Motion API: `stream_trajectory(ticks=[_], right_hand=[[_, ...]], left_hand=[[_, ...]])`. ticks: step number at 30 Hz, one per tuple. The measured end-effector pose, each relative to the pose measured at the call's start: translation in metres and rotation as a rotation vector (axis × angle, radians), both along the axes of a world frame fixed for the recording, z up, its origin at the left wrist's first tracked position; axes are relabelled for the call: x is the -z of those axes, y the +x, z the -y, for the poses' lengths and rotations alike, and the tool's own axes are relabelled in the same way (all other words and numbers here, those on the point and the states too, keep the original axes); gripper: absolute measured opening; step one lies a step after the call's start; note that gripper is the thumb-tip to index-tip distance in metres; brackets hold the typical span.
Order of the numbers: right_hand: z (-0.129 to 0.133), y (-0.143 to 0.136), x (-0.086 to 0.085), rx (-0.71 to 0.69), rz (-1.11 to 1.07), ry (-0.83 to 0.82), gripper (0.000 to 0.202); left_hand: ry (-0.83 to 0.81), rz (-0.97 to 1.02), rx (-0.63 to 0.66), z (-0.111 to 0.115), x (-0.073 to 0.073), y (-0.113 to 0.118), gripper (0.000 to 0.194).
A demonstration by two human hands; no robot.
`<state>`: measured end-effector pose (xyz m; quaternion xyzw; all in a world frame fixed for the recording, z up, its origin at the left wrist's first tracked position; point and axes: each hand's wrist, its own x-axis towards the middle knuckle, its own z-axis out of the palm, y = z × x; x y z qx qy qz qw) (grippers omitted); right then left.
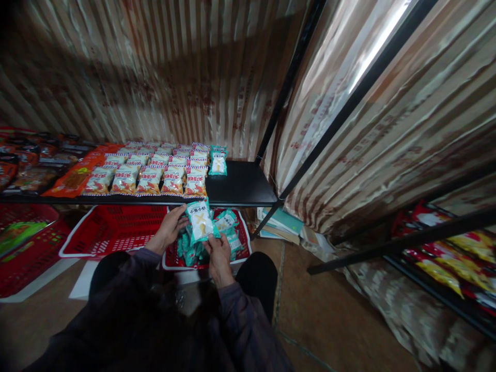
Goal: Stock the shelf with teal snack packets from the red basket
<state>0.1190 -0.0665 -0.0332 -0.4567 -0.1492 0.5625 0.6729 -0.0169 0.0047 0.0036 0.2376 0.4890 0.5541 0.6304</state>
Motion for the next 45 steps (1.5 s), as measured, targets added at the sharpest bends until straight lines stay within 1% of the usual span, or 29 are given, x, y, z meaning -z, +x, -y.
stream_trajectory(ticks=[3,6,8,10,12,14,16,19,21,23,27,30,34,38,41,45], right_hand=[[-0.002,0.000,0.000,0.035,-0.007,0.006,0.039],[-0.002,0.000,0.000,0.040,-0.017,0.008,0.039],[-0.001,-0.002,-0.001,0.029,0.012,0.022,0.039],[0.000,-0.003,0.000,0.014,0.087,0.048,0.037],[0.001,-0.003,0.002,-0.014,0.195,0.076,0.035],[0.002,-0.001,0.005,-0.051,0.326,0.106,0.033],[0.003,0.002,0.007,-0.083,0.505,0.151,0.028],[0.005,0.006,0.006,-0.068,0.828,0.244,0.018],[0.007,0.007,0.002,-0.037,1.007,0.325,0.012],[0.008,0.007,-0.003,-0.033,1.151,0.418,0.011],[0.010,0.007,-0.008,-0.076,1.355,0.559,0.023],[0.010,0.008,-0.006,-0.082,1.452,0.611,0.027],[0.011,0.010,-0.004,-0.090,1.551,0.678,0.029],[0.012,0.011,-0.005,-0.122,1.607,0.744,0.034],[0.012,0.011,-0.003,-0.140,1.622,0.782,0.036],[0.013,0.012,0.000,-0.159,1.633,0.762,0.038]], left_hand=[[-0.027,0.030,0.099,0.008,0.000,0.004,0.050],[-0.038,0.000,0.171,0.015,0.002,0.008,0.046],[-0.044,-0.035,0.150,0.016,0.004,0.010,0.044],[-0.060,-0.058,0.108,0.016,0.007,0.012,0.043],[-0.075,-0.068,0.073,0.014,0.010,0.014,0.042],[-0.056,-0.084,0.040,0.013,0.011,0.015,0.042],[0.014,-0.119,-0.005,0.012,0.011,0.015,0.042],[0.153,-0.203,-0.047,0.011,0.008,0.015,0.036],[0.195,-0.239,-0.031,0.011,0.005,0.015,0.028],[0.183,-0.222,0.008,0.012,0.002,0.014,0.022],[0.128,-0.061,0.109,0.016,-0.001,0.013,0.029],[0.092,0.029,0.120,0.018,0.000,0.013,0.033],[0.078,0.059,0.111,0.018,0.001,0.014,0.037],[0.075,0.009,0.105,0.019,-0.001,0.015,0.041],[0.074,-0.052,0.104,0.020,-0.002,0.014,0.039],[0.056,-0.075,0.090,0.020,-0.002,0.014,0.039]])
